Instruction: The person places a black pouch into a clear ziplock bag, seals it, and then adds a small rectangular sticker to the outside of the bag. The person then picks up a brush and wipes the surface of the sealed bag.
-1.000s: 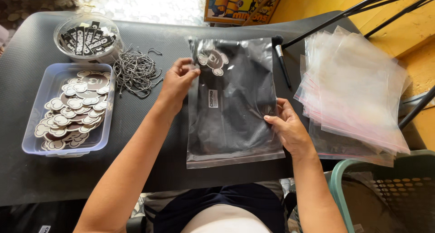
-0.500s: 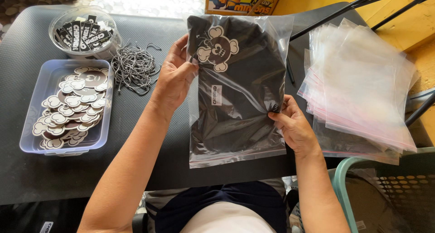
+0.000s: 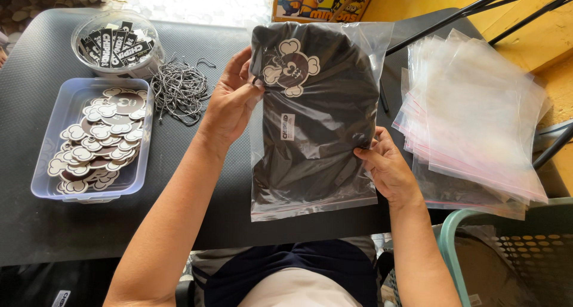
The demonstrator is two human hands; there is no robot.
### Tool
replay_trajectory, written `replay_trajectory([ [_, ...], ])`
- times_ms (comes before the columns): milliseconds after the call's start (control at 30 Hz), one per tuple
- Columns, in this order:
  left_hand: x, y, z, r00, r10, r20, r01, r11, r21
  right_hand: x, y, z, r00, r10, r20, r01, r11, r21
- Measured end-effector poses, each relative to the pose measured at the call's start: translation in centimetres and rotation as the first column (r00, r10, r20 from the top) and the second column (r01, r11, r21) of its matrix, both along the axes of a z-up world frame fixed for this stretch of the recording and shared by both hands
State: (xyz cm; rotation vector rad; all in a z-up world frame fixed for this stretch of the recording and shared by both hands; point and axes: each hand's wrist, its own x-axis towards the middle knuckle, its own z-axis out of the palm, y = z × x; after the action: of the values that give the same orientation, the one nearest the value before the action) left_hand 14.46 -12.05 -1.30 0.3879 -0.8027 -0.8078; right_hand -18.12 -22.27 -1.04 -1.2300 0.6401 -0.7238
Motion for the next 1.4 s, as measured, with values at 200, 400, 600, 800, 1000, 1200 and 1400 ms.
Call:
replay_trajectory([
  [200, 0.5, -0.8, 1.9, 0.963, 0.099, 0.251, -0.17, 0.944, 0.281, 2.8, -0.7, 0.7, 0.982, -0.172, -0.076, 0.182, 0.972, 0.152],
  [400, 0.9, 1.6, -2.2, 0.254, 0.166, 0.953, -0.836, 0.532, 0.13, 5.0, -0.4, 1.4, 0.983, -0.138, -0.117, 0.119, 0.98, -0.157],
  [600, -4.9, 8.5, 3.2, -0.083, -0.021, 0.996, -0.509, 0.86, -0.024, 2.5, 4.5, 5.7, 0.908, -0.326, -0.265, -0.138, 0.365, -0.921],
  [800, -8.1, 11.8, 4.2, -0.436, -0.113, 0.893, -0.427, 0.899, -0.095, 1.6, 8.0, 1.8, 0.878, -0.159, -0.451, -0.405, 0.254, -0.878],
  [1000, -8.5, 12.8, 3.3, -0.346, 0.083, 0.934, -0.43, 0.871, -0.237, 2.0, 9.0, 1.5, 0.921, -0.197, -0.337, -0.314, 0.137, -0.939],
  [1200, -9.1, 12.8, 2.0, -0.266, 0.244, 0.932, -0.509, 0.786, -0.351, 3.1, 10.2, 1.2, 0.942, -0.237, -0.238, -0.222, 0.095, -0.971],
  [1400, -10.2, 12.6, 1.7, -0.368, 0.379, 0.849, -0.525, 0.669, -0.526, 4.7, 11.8, 0.5, 0.918, -0.384, -0.098, -0.084, 0.053, -0.995],
])
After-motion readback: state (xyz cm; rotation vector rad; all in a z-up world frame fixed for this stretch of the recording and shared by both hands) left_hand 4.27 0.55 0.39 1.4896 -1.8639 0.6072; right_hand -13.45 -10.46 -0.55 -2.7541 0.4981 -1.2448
